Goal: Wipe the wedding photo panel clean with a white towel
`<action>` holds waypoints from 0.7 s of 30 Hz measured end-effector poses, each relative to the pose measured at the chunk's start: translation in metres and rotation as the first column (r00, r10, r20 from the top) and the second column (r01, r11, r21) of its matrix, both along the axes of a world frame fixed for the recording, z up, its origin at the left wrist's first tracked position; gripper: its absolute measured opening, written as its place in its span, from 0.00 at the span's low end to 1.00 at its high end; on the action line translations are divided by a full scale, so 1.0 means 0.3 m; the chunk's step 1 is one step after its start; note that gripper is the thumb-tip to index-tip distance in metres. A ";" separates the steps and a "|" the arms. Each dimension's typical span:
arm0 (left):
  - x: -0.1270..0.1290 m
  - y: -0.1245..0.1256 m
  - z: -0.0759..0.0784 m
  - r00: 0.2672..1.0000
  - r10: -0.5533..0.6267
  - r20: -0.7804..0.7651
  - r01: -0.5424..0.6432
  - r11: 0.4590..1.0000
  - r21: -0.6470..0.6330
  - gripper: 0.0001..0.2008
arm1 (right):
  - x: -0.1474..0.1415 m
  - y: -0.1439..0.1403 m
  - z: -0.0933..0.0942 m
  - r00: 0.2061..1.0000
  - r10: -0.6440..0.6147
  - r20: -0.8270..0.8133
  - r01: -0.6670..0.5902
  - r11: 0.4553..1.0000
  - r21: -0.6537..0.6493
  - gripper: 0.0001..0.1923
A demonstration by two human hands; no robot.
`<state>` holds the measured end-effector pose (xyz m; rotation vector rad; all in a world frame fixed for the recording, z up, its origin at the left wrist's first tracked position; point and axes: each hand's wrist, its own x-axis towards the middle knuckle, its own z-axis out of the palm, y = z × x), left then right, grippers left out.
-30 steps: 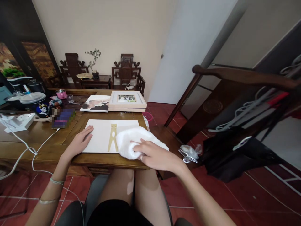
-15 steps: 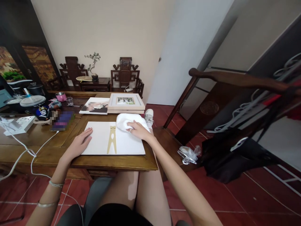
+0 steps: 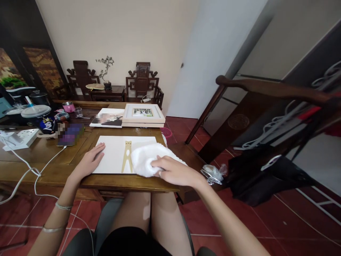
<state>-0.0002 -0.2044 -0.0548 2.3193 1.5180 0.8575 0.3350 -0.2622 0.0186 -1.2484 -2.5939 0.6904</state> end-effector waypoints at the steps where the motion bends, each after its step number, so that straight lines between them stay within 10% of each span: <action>1: 0.000 0.000 0.000 1.000 0.000 -0.003 0.000 1.000 0.000 0.24 | 0.008 -0.018 0.013 1.000 0.020 0.000 -0.020 0.999 -0.033 0.05; 16: 0.000 -0.001 0.007 1.000 0.001 -0.002 -0.001 1.000 -0.010 0.24 | -0.055 0.390 -0.090 0.959 -0.133 -0.252 0.150 0.987 0.050 0.06; 21: -0.002 -0.001 0.006 1.000 0.005 -0.007 -0.005 1.000 -0.011 0.24 | -0.068 0.364 -0.112 0.959 -0.146 -0.242 0.177 0.978 0.110 0.06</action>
